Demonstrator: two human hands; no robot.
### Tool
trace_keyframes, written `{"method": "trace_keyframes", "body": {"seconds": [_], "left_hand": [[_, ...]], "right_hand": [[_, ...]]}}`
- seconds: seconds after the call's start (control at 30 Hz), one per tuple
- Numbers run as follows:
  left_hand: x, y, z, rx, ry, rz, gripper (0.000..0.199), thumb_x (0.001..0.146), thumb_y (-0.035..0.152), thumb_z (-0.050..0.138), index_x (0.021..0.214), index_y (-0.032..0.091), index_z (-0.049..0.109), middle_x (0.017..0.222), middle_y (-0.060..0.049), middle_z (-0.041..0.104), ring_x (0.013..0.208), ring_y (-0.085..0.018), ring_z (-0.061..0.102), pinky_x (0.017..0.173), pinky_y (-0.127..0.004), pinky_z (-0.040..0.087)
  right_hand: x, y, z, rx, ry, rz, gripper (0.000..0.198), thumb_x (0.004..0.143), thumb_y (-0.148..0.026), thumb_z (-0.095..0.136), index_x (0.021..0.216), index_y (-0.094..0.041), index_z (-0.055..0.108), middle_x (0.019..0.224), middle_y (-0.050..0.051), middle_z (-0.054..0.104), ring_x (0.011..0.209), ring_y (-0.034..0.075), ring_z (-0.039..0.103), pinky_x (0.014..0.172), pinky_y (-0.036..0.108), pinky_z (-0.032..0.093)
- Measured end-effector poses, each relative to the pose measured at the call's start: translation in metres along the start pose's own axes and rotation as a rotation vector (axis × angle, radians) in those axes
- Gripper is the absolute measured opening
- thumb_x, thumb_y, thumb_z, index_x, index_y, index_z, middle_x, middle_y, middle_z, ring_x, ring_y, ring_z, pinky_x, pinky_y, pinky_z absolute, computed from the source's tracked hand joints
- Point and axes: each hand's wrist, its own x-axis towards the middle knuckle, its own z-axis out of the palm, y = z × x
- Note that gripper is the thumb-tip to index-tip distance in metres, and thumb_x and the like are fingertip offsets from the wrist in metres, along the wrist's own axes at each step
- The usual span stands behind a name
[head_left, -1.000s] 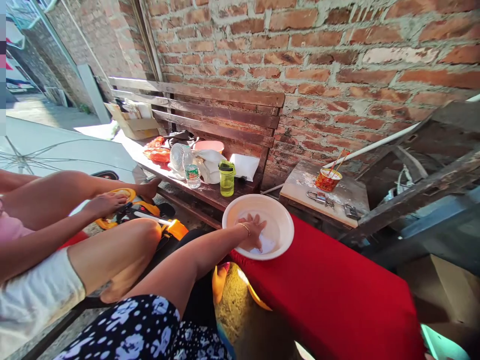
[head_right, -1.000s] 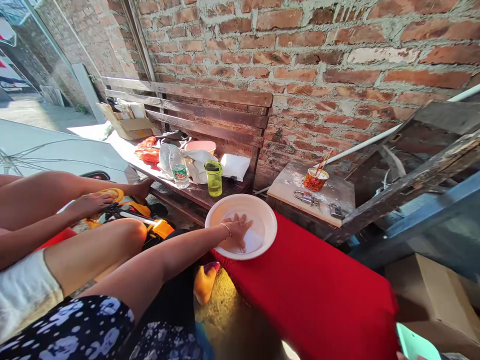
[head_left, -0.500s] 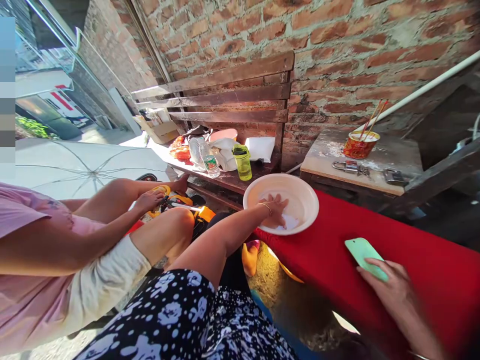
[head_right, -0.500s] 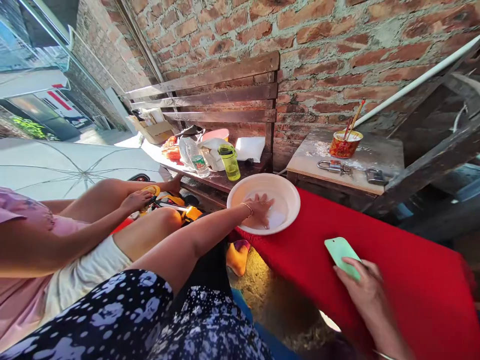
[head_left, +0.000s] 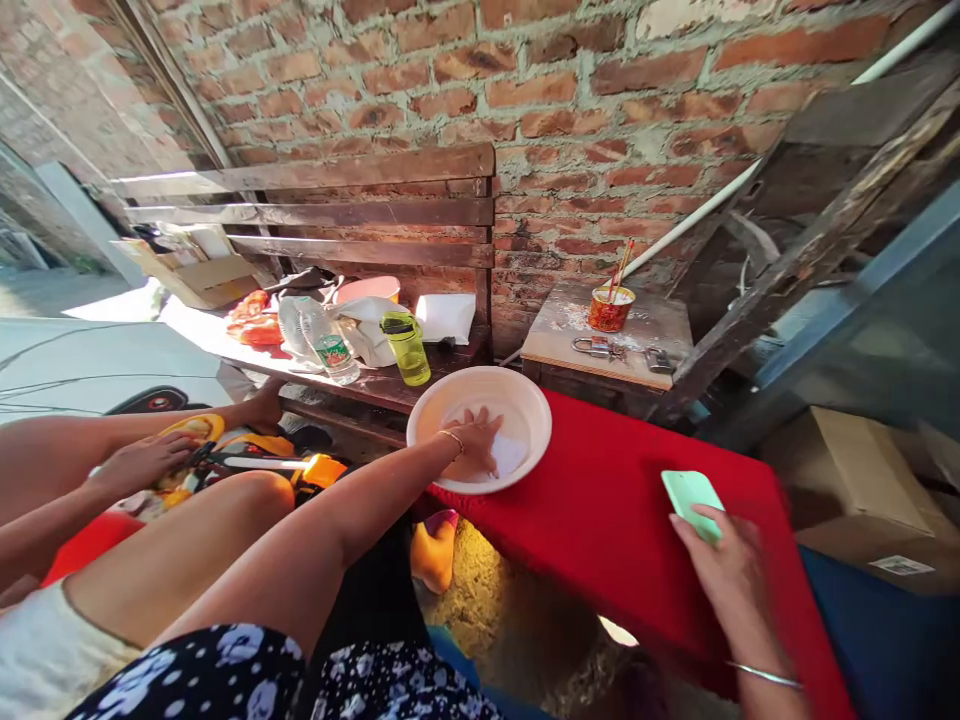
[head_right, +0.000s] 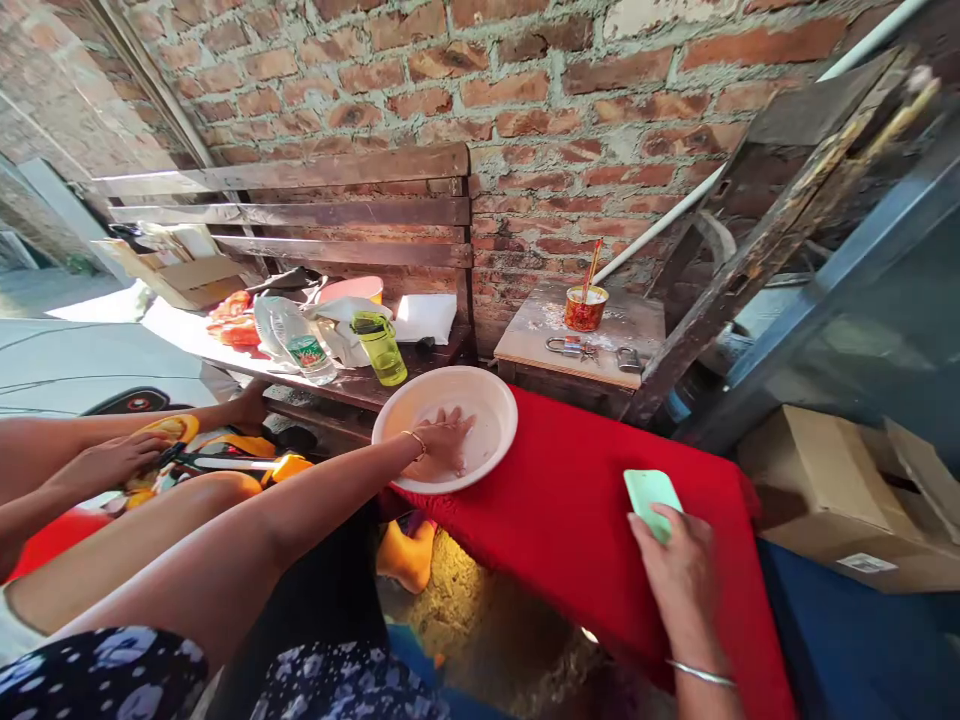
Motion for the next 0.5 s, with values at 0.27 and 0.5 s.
{"method": "trace_keyframes", "body": {"seconds": [0.27,0.5], "left_hand": [[0.000,-0.002,0.003,0.069,0.045,-0.019,0.140,0.058,0.064,0.084,0.165,0.033,0.000,0.172,-0.017,-0.006,0.152,-0.057,0.005,0.109,-0.076,0.030],[0.004,-0.005,0.009,0.067,0.076,-0.031,0.130,0.062,0.054,0.082,0.164,0.038,0.003,0.173,-0.013,-0.001,0.153,-0.055,0.008,0.109,-0.074,0.031]], "right_hand": [[-0.002,-0.076,0.054,-0.121,-0.078,-0.326,0.029,0.090,-0.033,0.057,0.112,-0.026,0.074,0.113,0.011,0.063,0.096,0.025,0.060,0.088,0.038,0.049],[0.012,0.057,-0.029,-0.368,0.079,0.248,0.053,0.092,-0.054,0.047,0.117,-0.017,0.075,0.088,0.017,0.064,0.088,0.035,0.060,0.077,0.046,0.050]]}}
